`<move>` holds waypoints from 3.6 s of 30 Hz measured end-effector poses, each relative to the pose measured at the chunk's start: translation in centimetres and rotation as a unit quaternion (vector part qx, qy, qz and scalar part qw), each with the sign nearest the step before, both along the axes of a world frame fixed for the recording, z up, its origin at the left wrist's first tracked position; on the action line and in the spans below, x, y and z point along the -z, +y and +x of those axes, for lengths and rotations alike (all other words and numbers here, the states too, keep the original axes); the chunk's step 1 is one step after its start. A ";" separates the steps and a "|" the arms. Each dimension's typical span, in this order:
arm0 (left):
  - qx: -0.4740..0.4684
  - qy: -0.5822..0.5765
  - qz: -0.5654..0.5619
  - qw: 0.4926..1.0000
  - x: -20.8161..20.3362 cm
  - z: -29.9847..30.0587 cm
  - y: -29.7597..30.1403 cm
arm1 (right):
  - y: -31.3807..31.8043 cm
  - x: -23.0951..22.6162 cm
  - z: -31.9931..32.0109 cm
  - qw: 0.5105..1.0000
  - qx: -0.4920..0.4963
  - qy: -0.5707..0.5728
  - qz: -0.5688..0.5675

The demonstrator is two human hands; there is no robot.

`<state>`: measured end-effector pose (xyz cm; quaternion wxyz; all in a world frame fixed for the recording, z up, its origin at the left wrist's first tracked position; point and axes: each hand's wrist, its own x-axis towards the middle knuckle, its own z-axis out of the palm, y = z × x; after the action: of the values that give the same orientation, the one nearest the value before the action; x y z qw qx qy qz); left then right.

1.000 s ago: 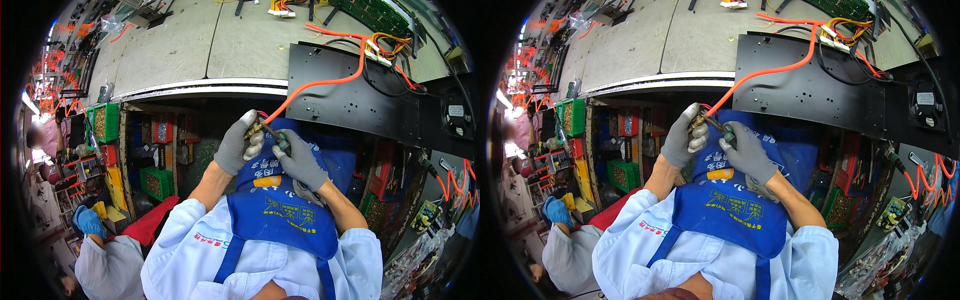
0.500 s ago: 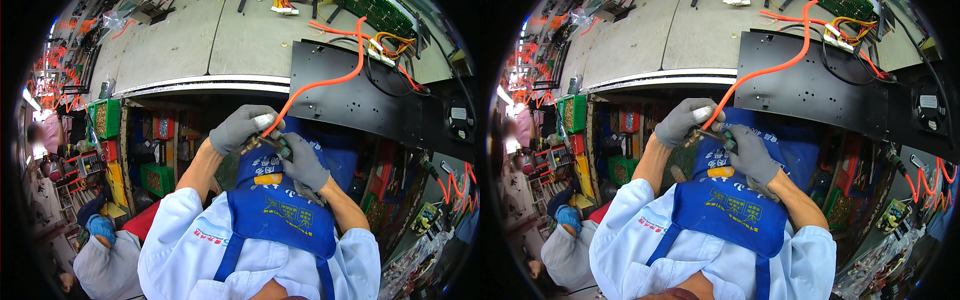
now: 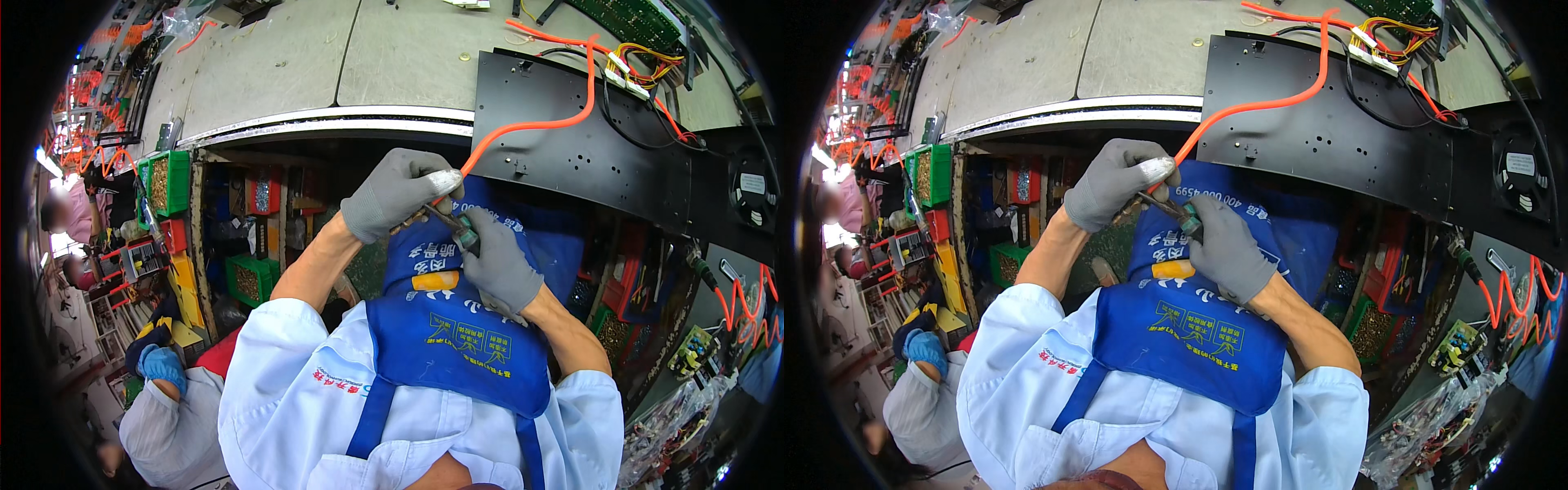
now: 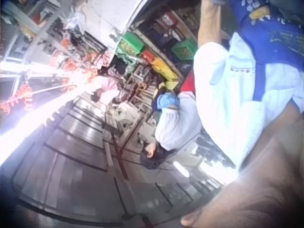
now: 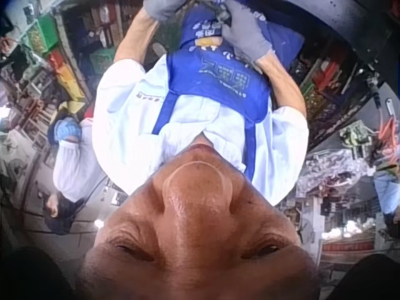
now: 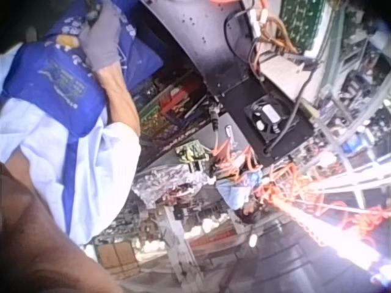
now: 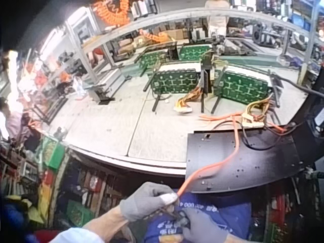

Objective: The person assembles and wires electronic components into a metal chassis by hand, attaching a circuit board, wires, an electronic connector, and a fan unit. The person uses wire strippers, a screwdriver, and pliers to complete the wiring and assembly.

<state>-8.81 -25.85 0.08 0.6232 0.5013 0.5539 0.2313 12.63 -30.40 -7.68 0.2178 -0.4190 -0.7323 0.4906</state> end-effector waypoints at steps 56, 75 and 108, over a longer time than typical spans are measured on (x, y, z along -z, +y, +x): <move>0.036 0.369 0.486 0.792 -1.5 -3.8 0.2 | 1.8 -5.4 1.1 0.989 0.136 0.052 0.034; -0.143 -0.063 0.119 0.981 2.9 2.8 -4.1 | 2.9 -3.2 -3.0 0.896 0.178 0.324 -0.248; -0.330 -0.293 -0.038 0.896 7.7 0.3 -6.1 | 0.1 2.5 -3.5 0.991 0.058 0.031 -0.114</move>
<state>-8.53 -32.00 -7.64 0.6640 0.1749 0.4879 0.5388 9.08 -30.33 -10.13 0.2195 -0.4675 -0.6392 0.5699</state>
